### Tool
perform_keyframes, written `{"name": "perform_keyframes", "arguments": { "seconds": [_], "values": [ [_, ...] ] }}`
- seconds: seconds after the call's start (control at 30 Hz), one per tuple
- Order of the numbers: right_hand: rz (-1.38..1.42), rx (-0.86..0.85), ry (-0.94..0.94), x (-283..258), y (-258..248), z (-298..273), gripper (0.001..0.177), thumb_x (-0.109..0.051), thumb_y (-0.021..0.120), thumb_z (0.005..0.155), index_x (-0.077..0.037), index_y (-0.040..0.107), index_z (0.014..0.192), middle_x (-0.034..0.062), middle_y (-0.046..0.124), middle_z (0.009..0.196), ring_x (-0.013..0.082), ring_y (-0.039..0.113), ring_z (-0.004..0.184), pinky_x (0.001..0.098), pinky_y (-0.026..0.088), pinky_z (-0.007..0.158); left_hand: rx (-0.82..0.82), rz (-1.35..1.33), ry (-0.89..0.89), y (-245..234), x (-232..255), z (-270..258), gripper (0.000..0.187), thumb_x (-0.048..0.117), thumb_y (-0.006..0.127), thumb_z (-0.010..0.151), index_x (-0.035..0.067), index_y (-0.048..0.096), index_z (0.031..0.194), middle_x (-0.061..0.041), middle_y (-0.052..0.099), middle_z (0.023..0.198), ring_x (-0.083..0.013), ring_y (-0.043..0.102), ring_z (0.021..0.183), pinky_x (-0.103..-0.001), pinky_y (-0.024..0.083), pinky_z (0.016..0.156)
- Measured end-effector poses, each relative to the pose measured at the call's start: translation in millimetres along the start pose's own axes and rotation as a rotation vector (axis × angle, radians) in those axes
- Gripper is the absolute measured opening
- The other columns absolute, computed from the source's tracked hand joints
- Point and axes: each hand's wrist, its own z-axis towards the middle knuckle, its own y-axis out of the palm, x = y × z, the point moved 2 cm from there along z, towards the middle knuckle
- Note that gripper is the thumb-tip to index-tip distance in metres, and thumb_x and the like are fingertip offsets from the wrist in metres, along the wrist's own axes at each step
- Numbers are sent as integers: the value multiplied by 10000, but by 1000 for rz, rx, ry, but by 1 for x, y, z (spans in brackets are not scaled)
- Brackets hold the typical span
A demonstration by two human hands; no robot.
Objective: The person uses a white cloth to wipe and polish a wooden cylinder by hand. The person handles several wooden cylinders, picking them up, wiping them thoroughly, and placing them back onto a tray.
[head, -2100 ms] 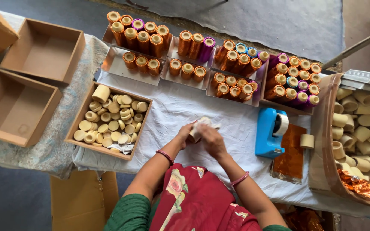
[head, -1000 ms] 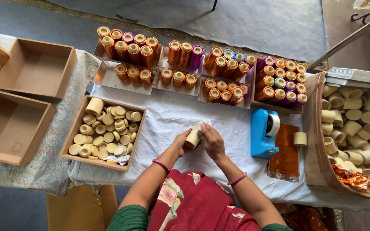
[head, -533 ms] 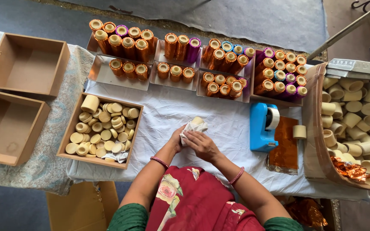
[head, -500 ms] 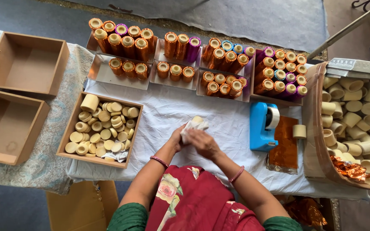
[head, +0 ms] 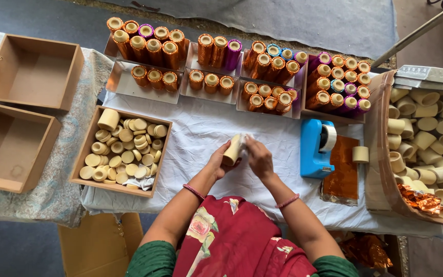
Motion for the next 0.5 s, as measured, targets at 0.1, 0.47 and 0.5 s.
{"name": "perform_keyframes", "arguments": {
  "seconds": [0.1, 0.47, 0.5],
  "values": [
    [79, 32, -401, -21, -11, -6, 325, 64, 613, 879, -20, 667, 1188, 155, 705, 1155, 339, 709, 1071, 430, 585, 927, -13, -69, 17, 7, 6, -5, 451, 491, 664, 960, 129, 662, 1229, -59, 715, 1068, -203, 684, 956, -392, 635, 800],
    [-56, -23, -552, -52, -16, -7, 360, 21, 618, 863, -61, 656, 1211, 165, 696, 1288, 325, 684, 1170, 446, 513, 1003, 7, 59, -22, -11, -1, 12, 476, 548, 594, 940, 144, 689, 1172, -39, 731, 963, -182, 691, 808, -374, 629, 720],
    [-56, -23, -553, -45, -14, -4, 360, 21, 618, 863, -61, 656, 1211, 165, 696, 1288, 325, 684, 1170, 446, 513, 1003, 7, 58, -21, -7, 1, 4, 476, 548, 594, 940, 144, 689, 1172, -39, 731, 963, -182, 691, 808, -374, 629, 720]
  ]
}}
